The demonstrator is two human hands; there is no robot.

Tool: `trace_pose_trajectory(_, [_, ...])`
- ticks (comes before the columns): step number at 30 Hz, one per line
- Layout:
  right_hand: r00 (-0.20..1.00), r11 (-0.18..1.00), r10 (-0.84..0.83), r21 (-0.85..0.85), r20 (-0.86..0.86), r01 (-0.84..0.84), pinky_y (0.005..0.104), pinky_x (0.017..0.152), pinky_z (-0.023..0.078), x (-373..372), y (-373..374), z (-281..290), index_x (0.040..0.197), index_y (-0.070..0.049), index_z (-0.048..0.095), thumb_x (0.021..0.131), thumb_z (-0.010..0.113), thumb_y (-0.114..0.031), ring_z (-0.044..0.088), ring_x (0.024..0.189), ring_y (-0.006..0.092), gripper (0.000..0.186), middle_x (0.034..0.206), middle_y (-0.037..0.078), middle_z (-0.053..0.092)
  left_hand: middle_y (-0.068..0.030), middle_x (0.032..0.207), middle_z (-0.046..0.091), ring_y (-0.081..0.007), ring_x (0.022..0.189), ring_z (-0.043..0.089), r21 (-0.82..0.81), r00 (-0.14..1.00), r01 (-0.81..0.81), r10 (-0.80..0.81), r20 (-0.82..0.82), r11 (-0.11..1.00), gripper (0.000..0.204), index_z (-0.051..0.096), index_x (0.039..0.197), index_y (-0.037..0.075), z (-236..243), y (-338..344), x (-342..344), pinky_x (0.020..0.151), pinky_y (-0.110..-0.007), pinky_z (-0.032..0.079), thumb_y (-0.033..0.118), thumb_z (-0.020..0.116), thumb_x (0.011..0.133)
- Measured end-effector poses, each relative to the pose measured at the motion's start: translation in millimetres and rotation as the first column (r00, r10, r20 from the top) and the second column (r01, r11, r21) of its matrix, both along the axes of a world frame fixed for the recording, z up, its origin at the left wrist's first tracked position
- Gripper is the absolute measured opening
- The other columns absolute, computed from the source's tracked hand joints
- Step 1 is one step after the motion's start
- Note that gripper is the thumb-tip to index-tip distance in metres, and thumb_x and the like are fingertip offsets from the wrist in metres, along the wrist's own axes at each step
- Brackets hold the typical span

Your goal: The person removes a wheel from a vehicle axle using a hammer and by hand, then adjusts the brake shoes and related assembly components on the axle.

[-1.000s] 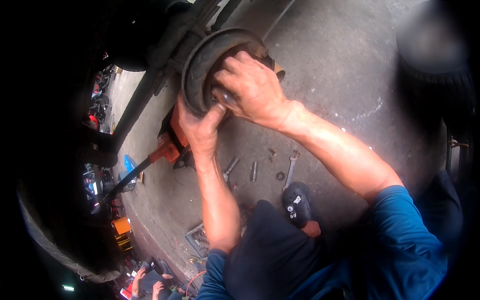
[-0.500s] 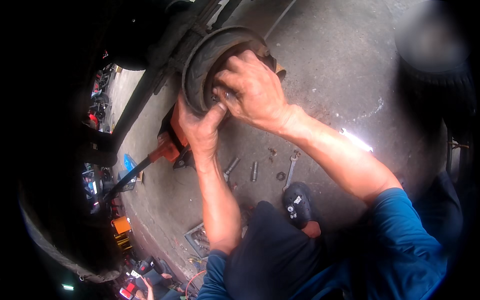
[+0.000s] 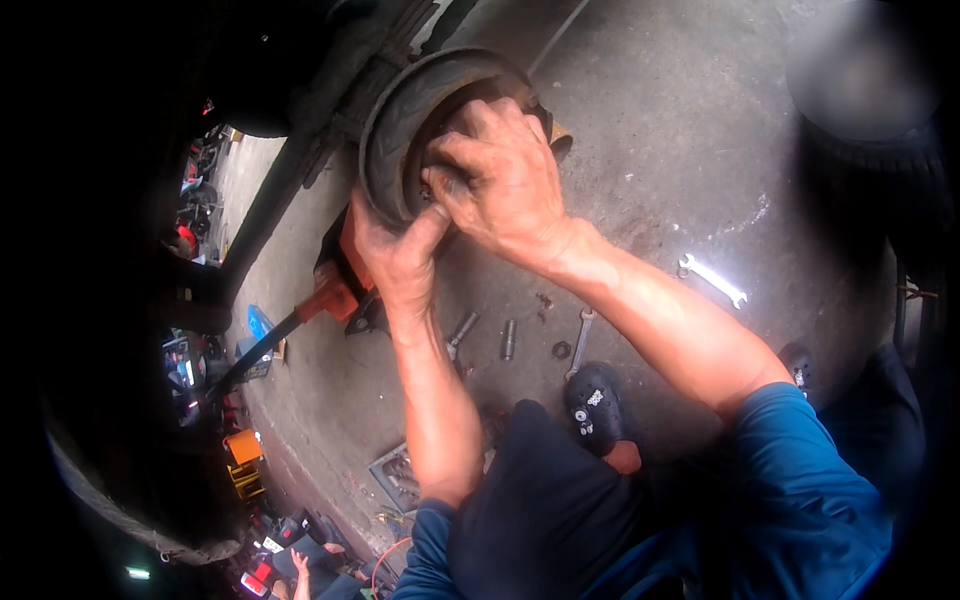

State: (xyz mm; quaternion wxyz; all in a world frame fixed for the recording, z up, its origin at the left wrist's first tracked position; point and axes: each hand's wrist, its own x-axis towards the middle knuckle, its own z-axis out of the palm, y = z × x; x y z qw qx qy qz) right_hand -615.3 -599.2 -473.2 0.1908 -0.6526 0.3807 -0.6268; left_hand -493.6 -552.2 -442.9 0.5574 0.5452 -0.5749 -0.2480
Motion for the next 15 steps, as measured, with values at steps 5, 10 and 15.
trace_pose_trajectory(5, [1.000,0.999,-0.008,-0.044,-0.001,0.008,0.0395,0.074,0.040,1.3,-0.3,-0.7,0.075,-0.009,0.068,0.068,0.070,-0.017,0.052,0.086,0.0265,0.011,0.080,0.006,0.055,-0.0135,0.123,0.055,-0.0214,0.109,0.056,0.013,1.000,-0.004,0.003,0.020,1.000,0.064,0.043,0.130,-0.005,0.5,1.2,0.8,0.093,-0.031,0.046,0.001,0.068,0.071])
trace_pose_trajectory(10, [0.996,0.989,-0.063,-0.139,-0.059,0.054,0.0382,0.074,0.040,1.4,0.2,-2.7,0.072,-0.010,0.066,0.066,0.069,-0.016,0.052,0.085,0.0239,0.009,0.080,0.004,0.054,-0.0132,0.121,0.056,-0.0211,0.107,0.057,0.020,1.000,-0.017,0.018,-0.020,1.000,0.061,0.045,0.128,-0.005,0.2,1.5,-2.1,0.092,-0.031,0.047,-0.002,0.067,0.071])
trace_pose_trajectory(15, [0.980,0.983,-0.048,-0.181,-0.195,0.013,0.0376,0.074,0.040,-7.0,-0.6,2.4,0.076,-0.010,0.066,0.068,0.071,-0.016,0.052,0.085,0.0244,0.012,0.081,0.004,0.054,-0.0122,0.125,0.054,-0.0205,0.114,0.051,0.037,0.997,-0.012,0.015,-0.074,0.999,0.067,0.046,0.129,-0.005,-1.5,1.1,0.0,0.102,-0.033,0.038,0.003,0.070,0.066])
